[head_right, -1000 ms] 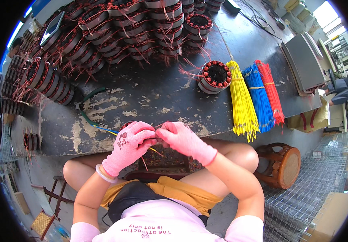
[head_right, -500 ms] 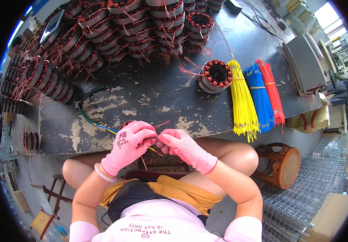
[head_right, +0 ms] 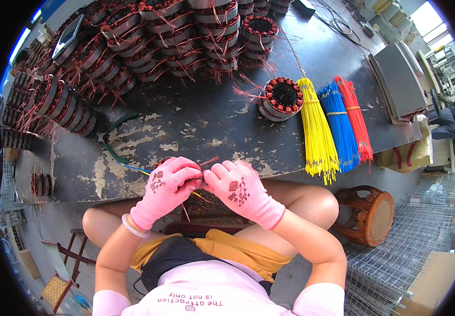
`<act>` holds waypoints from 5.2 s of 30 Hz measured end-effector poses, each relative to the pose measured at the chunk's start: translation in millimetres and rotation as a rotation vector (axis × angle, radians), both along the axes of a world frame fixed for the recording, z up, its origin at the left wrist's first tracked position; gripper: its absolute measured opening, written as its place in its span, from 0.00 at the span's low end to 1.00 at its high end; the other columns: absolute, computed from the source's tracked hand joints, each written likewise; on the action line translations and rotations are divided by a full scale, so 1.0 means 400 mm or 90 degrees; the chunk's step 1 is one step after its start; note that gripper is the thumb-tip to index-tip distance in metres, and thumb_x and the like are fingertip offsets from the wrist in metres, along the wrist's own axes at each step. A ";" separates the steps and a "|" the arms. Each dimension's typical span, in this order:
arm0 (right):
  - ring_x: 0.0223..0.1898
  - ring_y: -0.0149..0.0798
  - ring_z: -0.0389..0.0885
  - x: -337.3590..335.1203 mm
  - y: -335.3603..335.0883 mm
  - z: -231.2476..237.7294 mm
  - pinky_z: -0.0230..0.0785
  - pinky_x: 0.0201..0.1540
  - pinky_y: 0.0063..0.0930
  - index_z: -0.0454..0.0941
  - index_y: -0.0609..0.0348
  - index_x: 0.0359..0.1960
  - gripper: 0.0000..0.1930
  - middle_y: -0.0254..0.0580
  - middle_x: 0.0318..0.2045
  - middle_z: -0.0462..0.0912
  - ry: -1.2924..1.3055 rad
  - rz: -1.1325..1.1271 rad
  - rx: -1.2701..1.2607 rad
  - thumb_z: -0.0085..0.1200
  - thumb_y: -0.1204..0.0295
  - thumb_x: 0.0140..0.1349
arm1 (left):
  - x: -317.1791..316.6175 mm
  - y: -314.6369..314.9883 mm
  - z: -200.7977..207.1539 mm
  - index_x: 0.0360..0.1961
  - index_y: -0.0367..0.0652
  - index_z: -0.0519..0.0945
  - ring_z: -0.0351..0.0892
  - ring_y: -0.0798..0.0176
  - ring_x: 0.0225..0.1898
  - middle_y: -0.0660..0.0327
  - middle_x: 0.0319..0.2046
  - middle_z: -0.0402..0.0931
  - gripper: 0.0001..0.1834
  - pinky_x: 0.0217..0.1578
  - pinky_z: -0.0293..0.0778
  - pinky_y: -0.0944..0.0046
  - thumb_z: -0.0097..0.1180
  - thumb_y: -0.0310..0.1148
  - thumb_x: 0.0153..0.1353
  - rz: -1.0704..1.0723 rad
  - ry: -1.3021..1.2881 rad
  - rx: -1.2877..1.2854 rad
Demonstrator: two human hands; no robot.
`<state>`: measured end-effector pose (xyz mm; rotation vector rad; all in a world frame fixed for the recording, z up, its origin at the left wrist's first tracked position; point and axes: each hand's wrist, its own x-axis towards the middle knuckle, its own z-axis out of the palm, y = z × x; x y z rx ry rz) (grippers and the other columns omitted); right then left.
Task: The person twists wires together on a motor stator by hand and then uses a pair of side cutters to trim the excess wire.
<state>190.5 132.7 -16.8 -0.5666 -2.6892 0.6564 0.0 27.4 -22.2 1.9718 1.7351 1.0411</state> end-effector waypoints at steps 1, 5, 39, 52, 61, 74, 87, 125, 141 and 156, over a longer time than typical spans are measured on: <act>0.31 0.38 0.82 -0.002 0.002 -0.008 0.73 0.34 0.33 0.83 0.54 0.42 0.11 0.35 0.31 0.83 -0.009 -0.022 -0.166 0.65 0.63 0.62 | -0.005 0.002 0.006 0.38 0.45 0.82 0.82 0.51 0.40 0.60 0.41 0.81 0.12 0.42 0.78 0.54 0.67 0.23 0.52 -0.007 0.009 0.003; 0.26 0.31 0.79 -0.005 0.018 -0.013 0.69 0.29 0.26 0.83 0.56 0.42 0.09 0.36 0.30 0.83 -0.041 -0.135 -0.863 0.63 0.66 0.65 | -0.006 -0.004 0.003 0.38 0.46 0.82 0.82 0.51 0.40 0.61 0.41 0.81 0.13 0.41 0.79 0.55 0.67 0.22 0.51 -0.016 0.020 0.004; 0.37 0.45 0.85 0.017 -0.021 0.017 0.76 0.37 0.36 0.83 0.57 0.42 0.11 0.41 0.37 0.85 0.052 -0.157 -0.257 0.60 0.63 0.67 | -0.003 -0.006 0.002 0.38 0.44 0.82 0.82 0.51 0.40 0.60 0.39 0.81 0.11 0.42 0.78 0.56 0.68 0.23 0.53 -0.011 -0.012 -0.014; 0.37 0.34 0.78 0.012 0.000 -0.043 0.72 0.42 0.33 0.81 0.43 0.57 0.24 0.28 0.34 0.76 0.074 0.067 0.177 0.58 0.71 0.57 | -0.036 -0.035 0.061 0.48 0.43 0.80 0.77 0.48 0.57 0.57 0.54 0.78 0.16 0.59 0.72 0.43 0.64 0.27 0.56 0.070 0.208 0.029; 0.36 0.36 0.80 0.002 0.021 -0.069 0.71 0.38 0.34 0.85 0.38 0.53 0.22 0.27 0.33 0.79 0.126 0.093 0.132 0.61 0.71 0.55 | -0.045 -0.044 0.012 0.49 0.42 0.79 0.73 0.42 0.62 0.53 0.57 0.77 0.16 0.64 0.69 0.44 0.58 0.21 0.59 0.058 0.136 -0.004; 0.44 0.39 0.80 0.043 0.024 -0.100 0.73 0.44 0.34 0.81 0.38 0.53 0.18 0.31 0.41 0.80 0.183 0.065 0.092 0.57 0.71 0.61 | -0.023 -0.048 -0.005 0.53 0.38 0.78 0.73 0.43 0.62 0.50 0.59 0.75 0.12 0.65 0.66 0.49 0.49 0.25 0.71 0.099 0.159 -0.043; 0.28 0.38 0.85 0.807 0.301 -0.080 0.76 0.36 0.35 0.86 0.55 0.43 0.12 0.38 0.25 0.84 0.153 -0.898 -0.087 0.62 0.61 0.67 | -0.023 -0.050 -0.005 0.52 0.39 0.78 0.72 0.43 0.62 0.51 0.58 0.76 0.13 0.64 0.66 0.47 0.51 0.23 0.68 0.106 0.150 -0.042; 0.31 0.36 0.83 -0.065 -0.039 -0.025 0.74 0.35 0.27 0.85 0.60 0.42 0.07 0.42 0.34 0.84 0.161 -0.192 -0.354 0.62 0.72 0.65 | 0.007 -0.014 -0.011 0.49 0.41 0.80 0.81 0.51 0.36 0.53 0.41 0.75 0.13 0.35 0.78 0.57 0.61 0.21 0.63 0.196 -0.015 0.051; 0.34 0.30 0.84 -0.068 -0.043 -0.056 0.76 0.39 0.26 0.86 0.63 0.47 0.10 0.40 0.39 0.86 0.166 -0.126 -0.367 0.62 0.76 0.64 | 0.006 -0.008 -0.014 0.46 0.42 0.82 0.82 0.52 0.36 0.55 0.39 0.75 0.12 0.35 0.78 0.58 0.63 0.21 0.61 0.172 -0.035 0.050; 0.41 0.50 0.82 -0.043 0.002 0.046 0.75 0.42 0.38 0.82 0.59 0.40 0.05 0.46 0.36 0.82 0.168 -0.122 -0.230 0.59 0.76 0.63 | -0.008 -0.010 0.022 0.42 0.43 0.84 0.80 0.50 0.39 0.56 0.38 0.76 0.11 0.38 0.77 0.55 0.66 0.24 0.58 0.092 0.010 -0.003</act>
